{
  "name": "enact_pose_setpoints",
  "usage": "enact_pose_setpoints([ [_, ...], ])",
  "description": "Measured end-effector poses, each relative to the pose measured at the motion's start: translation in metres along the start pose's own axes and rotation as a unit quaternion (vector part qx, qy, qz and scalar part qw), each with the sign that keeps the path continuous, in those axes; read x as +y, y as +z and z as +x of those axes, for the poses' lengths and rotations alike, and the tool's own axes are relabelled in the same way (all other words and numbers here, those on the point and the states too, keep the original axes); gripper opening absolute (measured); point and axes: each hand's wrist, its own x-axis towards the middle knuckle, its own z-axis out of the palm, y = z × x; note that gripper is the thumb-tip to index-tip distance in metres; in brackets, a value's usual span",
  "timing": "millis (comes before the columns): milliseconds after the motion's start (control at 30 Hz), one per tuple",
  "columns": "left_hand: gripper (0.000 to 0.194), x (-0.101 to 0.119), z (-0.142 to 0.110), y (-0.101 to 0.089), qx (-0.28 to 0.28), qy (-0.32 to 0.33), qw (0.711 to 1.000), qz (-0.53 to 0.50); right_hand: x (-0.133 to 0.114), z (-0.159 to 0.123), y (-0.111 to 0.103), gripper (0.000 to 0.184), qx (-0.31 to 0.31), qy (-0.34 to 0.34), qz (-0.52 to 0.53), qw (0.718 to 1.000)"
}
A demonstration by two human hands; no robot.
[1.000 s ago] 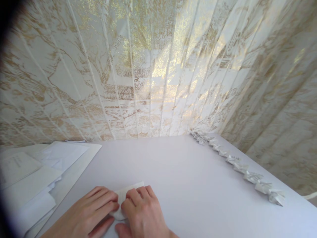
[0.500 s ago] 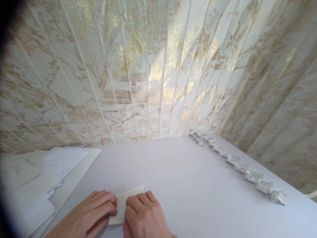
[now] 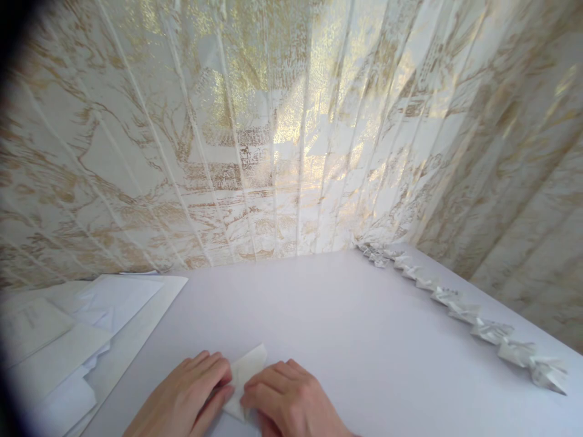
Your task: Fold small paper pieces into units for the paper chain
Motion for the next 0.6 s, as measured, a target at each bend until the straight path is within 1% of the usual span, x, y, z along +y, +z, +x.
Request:
enact_pose_setpoints([
  [67, 0.016, 0.0011, -0.0013, 0.002, 0.014, -0.004, 1.0, 0.015, 0.0019, -0.001, -0.0033, 0.018, -0.025, -0.038, -0.04, 0.998],
  [100, 0.015, 0.0017, -0.002, 0.0029, 0.02, -0.007, 1.0, 0.02, 0.0026, -0.0014, -0.0043, 0.018, -0.032, -0.046, -0.057, 0.997],
  [167, 0.016, 0.0035, -0.003, 0.0043, 0.028, -0.018, 0.999, 0.026, 0.0029, -0.0016, -0.0052, 0.017, -0.036, -0.044, -0.07, 0.996],
  [300, 0.018, 0.0067, -0.0032, 0.0049, 0.043, -0.031, 0.998, 0.024, 0.0006, 0.0004, -0.0054, 0.016, -0.042, -0.035, -0.063, 0.997],
  [433, 0.018, 0.0077, -0.0035, 0.0067, 0.051, -0.021, 0.998, 0.011, -0.0028, 0.0023, -0.0057, 0.017, -0.032, -0.035, -0.065, 0.997],
  [533, 0.019, 0.0079, -0.0039, 0.0088, 0.055, -0.032, 0.998, 0.012, -0.0048, 0.002, -0.0046, 0.018, -0.036, -0.035, -0.08, 0.996],
  [600, 0.019, 0.0076, -0.0037, 0.0094, 0.049, -0.028, 0.998, 0.01, -0.006, 0.0016, -0.0035, 0.02, -0.043, -0.034, -0.091, 0.994],
])
